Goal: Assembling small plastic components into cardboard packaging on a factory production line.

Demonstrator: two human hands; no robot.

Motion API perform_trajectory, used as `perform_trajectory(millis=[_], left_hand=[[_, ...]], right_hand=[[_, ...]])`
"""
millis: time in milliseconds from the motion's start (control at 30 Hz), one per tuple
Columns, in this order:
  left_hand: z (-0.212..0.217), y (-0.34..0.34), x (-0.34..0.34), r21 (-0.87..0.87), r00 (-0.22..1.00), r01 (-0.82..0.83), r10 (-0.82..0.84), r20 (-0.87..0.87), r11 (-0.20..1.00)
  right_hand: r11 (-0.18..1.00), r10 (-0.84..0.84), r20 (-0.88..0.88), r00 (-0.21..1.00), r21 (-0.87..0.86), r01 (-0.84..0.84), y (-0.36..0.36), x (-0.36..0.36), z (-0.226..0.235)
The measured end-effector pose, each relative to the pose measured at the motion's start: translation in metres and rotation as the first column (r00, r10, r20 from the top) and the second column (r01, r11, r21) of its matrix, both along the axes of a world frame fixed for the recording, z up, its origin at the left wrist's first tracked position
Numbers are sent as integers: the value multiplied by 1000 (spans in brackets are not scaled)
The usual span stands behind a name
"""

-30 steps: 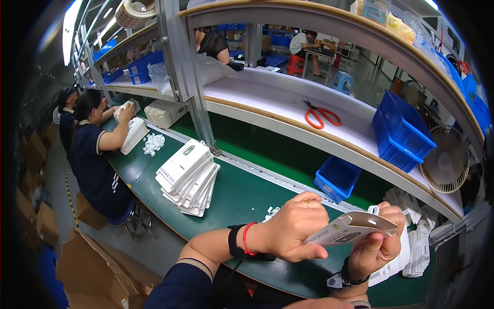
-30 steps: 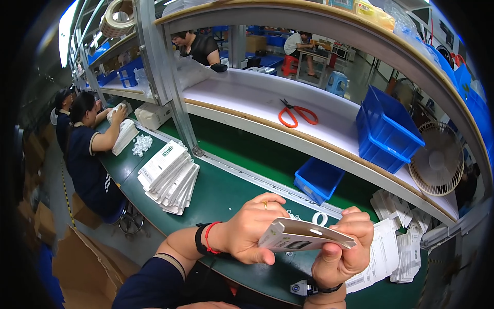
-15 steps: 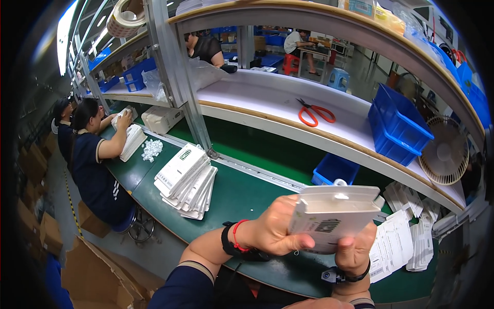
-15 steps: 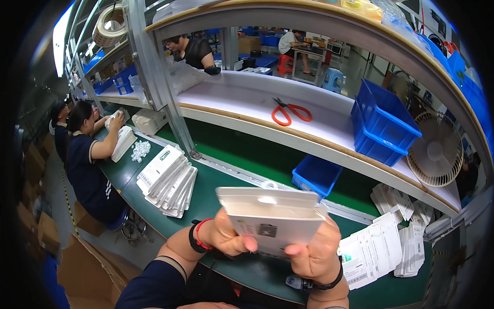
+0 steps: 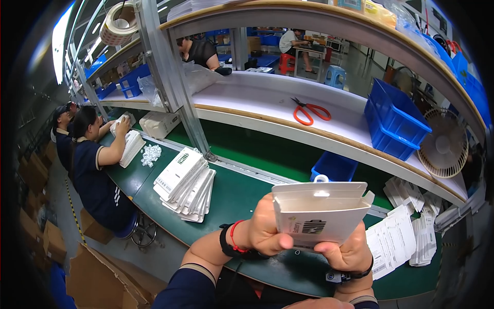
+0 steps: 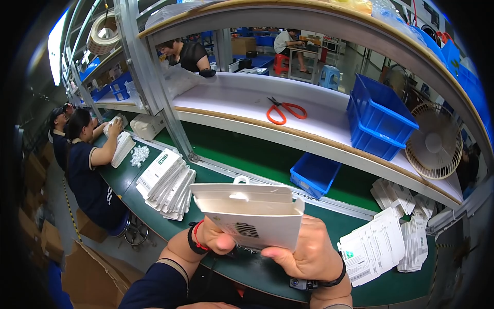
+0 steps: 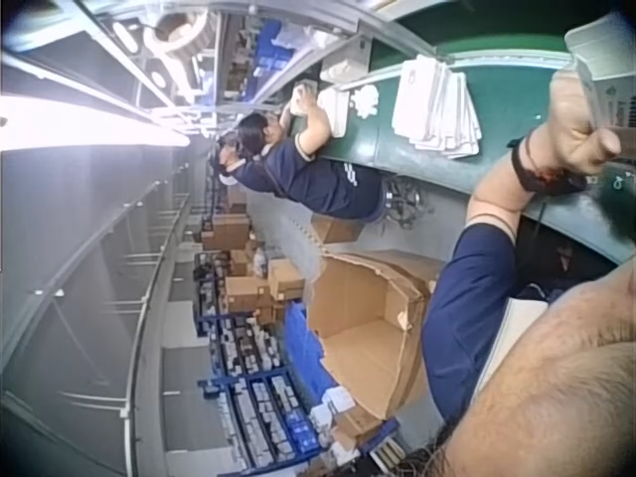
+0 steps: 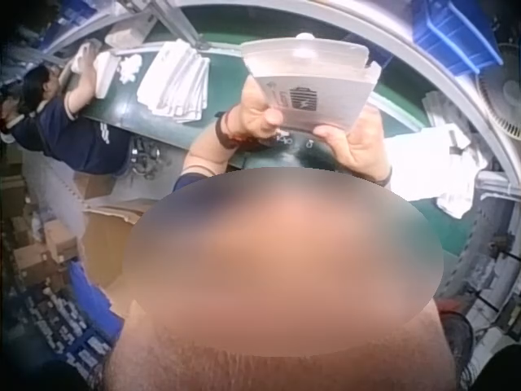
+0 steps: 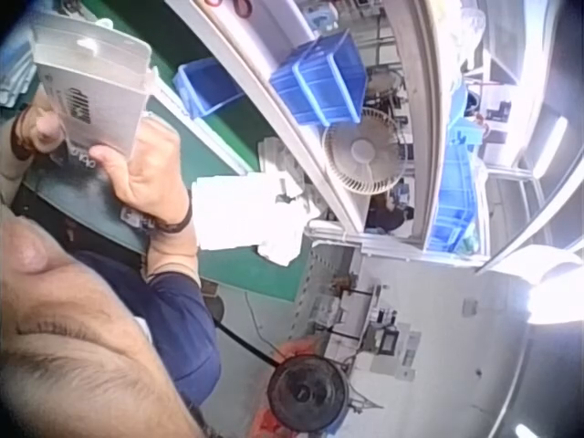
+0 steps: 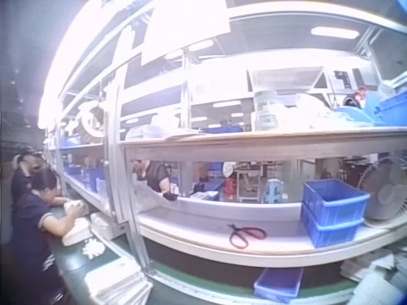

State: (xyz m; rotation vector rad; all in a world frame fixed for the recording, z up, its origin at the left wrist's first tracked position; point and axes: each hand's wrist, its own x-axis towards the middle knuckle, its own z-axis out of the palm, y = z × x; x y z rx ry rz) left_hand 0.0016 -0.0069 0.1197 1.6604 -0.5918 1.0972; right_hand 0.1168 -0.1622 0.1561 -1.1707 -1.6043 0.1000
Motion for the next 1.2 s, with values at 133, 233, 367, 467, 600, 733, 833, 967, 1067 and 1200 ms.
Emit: perform_trajectory(millis=[133,233,367,467,600,733,833,967,1067,1200], left_hand=[[1,8,-8,-2,999,-23,23,-25,1000],[1,4,-8,-27,994,-97,95,-53,995],[5,-1,-11,-90,996,-55,49,-73,994],[7,-3,-12,-114,997,-33,24,-79,993],[4,-2,-11,-123,997,22,-30,-66,992],[8,-3,-7,-132,999,14,-18,-28,991],[11,1,-6,5,999,21,-21,-33,1000],[18,-2,0,129,998,-57,61,-24,990],[16,3,3,101,994,-24,35,-108,995],[12,3,4,2,969,-36,36,-245,999]], right_hand=[[999,23,68,997,-31,-20,4,-3,3],[999,32,38,999,-39,-30,4,-3,0],[997,68,-39,997,-43,-69,4,-4,-6],[998,52,-37,998,-35,-53,4,-5,-5],[997,73,-26,997,-38,-74,6,-2,-4],[992,126,36,991,-29,-125,4,13,-6],[989,127,19,992,79,-128,4,13,-12],[985,-23,-245,969,160,64,6,0,-20],[992,-49,-146,988,104,65,7,8,-11],[996,-79,-137,987,41,85,10,10,-10]])
